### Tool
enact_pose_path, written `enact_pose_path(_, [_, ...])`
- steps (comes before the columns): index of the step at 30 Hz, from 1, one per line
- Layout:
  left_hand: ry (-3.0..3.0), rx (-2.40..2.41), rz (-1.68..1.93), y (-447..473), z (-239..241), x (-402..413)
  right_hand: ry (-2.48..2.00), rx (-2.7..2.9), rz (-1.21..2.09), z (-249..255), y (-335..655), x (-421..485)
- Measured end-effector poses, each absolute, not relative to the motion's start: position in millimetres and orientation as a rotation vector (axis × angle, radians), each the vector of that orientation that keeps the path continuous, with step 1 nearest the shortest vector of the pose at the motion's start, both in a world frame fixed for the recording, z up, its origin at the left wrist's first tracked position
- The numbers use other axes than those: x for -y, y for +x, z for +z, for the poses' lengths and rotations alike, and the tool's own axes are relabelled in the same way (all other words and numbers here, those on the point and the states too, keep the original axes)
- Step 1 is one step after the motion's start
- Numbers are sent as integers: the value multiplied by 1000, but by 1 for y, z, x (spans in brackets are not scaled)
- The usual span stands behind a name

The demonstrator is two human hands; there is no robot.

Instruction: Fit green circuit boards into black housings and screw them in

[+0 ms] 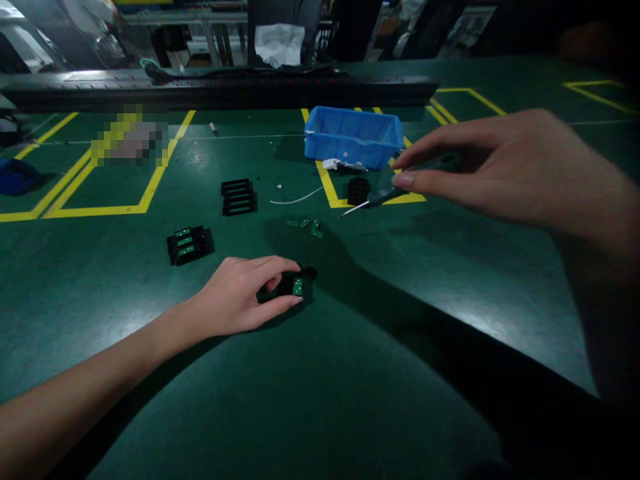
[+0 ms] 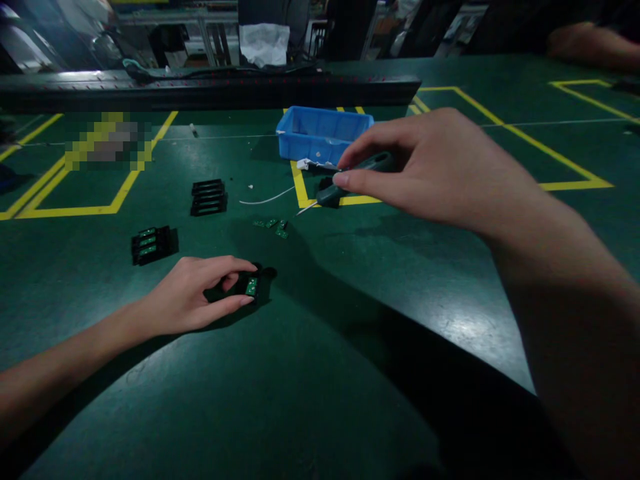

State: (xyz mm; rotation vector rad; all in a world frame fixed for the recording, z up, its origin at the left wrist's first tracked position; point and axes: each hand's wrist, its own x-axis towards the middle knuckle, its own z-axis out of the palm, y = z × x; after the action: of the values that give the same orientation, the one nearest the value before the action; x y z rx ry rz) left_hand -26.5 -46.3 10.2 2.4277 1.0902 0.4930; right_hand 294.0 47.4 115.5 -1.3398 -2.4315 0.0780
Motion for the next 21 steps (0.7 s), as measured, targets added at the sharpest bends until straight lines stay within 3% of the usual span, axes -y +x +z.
enact_pose_path(11, [2420, -994, 575, -26, 8, 48, -952, 2331, 705, 100, 244, -19])
enact_pose_path(21, [2410, -994, 585, -25, 10, 46, -881, 2497, 693, 97, 226, -5])
